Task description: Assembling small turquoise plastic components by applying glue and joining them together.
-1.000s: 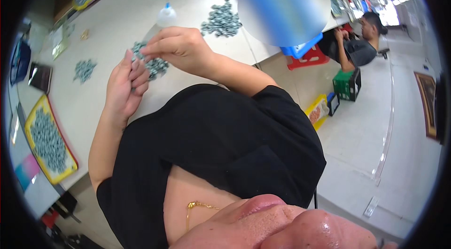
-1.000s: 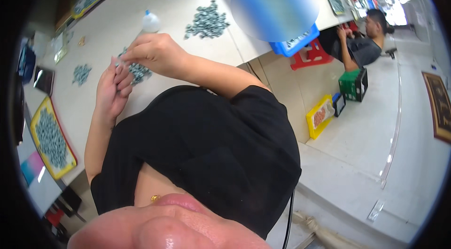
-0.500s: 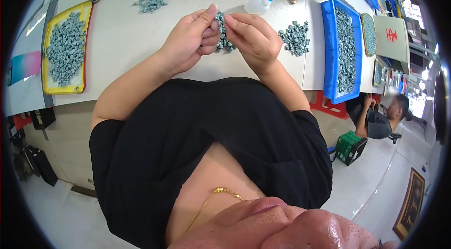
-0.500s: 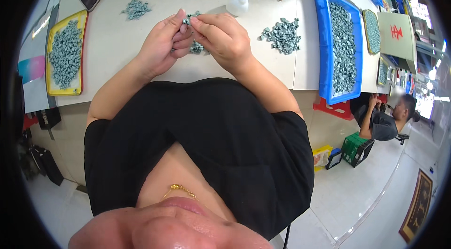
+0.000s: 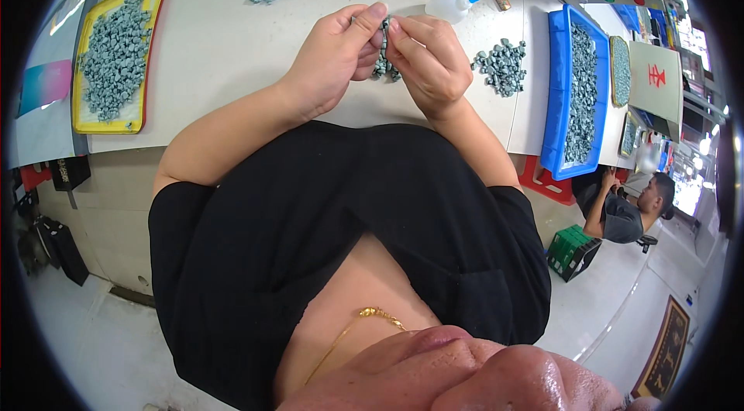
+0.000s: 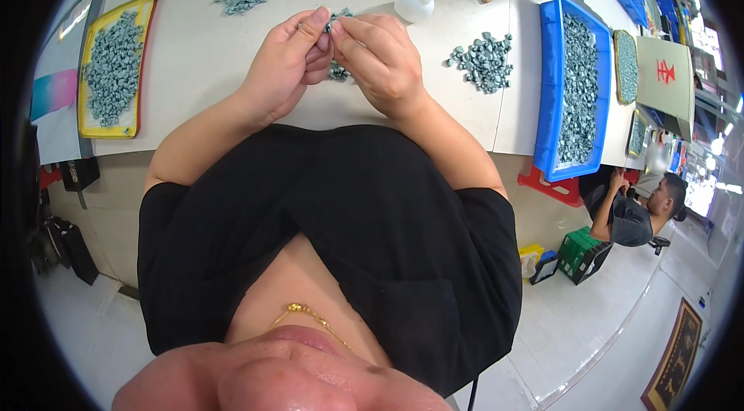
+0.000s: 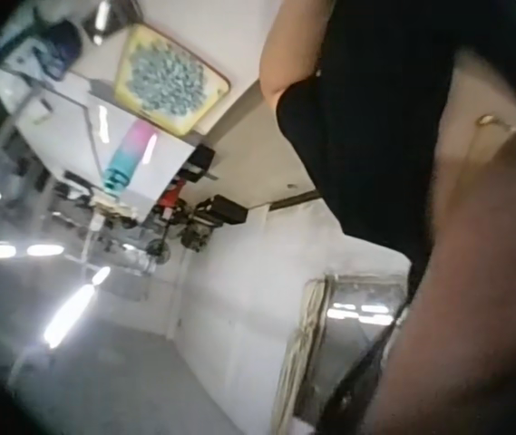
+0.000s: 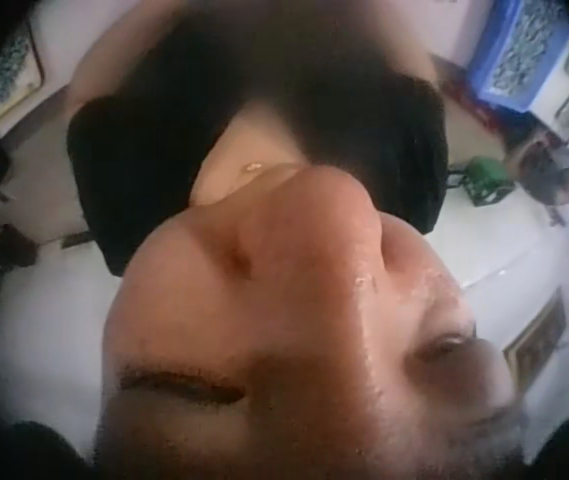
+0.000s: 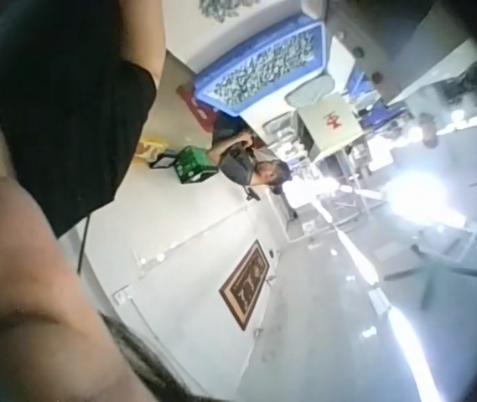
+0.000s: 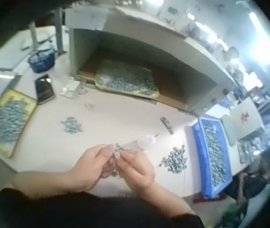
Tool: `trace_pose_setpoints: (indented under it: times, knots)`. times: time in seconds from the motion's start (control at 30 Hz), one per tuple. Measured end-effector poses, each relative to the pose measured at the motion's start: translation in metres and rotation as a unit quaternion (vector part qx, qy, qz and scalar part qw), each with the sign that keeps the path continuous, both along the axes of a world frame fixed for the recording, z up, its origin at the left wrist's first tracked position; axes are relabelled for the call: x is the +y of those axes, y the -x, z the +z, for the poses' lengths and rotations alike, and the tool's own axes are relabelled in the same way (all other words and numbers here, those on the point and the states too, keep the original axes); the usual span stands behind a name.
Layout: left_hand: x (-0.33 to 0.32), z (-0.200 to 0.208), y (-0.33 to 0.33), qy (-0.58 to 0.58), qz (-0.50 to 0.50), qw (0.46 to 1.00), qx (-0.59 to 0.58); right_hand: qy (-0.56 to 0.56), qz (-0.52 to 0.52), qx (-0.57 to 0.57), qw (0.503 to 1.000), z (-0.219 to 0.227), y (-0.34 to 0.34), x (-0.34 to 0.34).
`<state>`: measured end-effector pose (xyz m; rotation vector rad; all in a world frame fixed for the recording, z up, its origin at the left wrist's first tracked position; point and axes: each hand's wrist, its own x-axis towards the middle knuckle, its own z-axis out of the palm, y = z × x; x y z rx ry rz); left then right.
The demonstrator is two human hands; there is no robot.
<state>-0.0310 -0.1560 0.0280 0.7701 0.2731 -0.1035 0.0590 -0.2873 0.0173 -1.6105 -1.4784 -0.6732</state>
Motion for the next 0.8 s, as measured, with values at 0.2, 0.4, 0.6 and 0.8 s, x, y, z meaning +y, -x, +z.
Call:
trace_pose_setpoints:
  times: [0.2,0.4,0.6,0.8]
  knots:
    - [-0.010,-0.001,0.005,-0.101,0.107,0.989,-0.002,-0.046,0.006,-0.005,0.999,-0.006,0.007,0.008]
    - [0.000,0.001,0.001,-0.118,0.077,0.990,0.001,0.003,0.012,0.108,0.994,0.000,0.003,0.001]
    - [0.006,-0.014,-0.007,-0.158,-0.016,0.984,0.084,-0.023,-0.152,0.152,0.976,0.012,-0.023,-0.043]
    - [0.005,-0.006,-0.010,-0.182,-0.023,0.977,0.112,0.009,-0.217,0.288,0.933,-0.007,-0.052,-0.061]
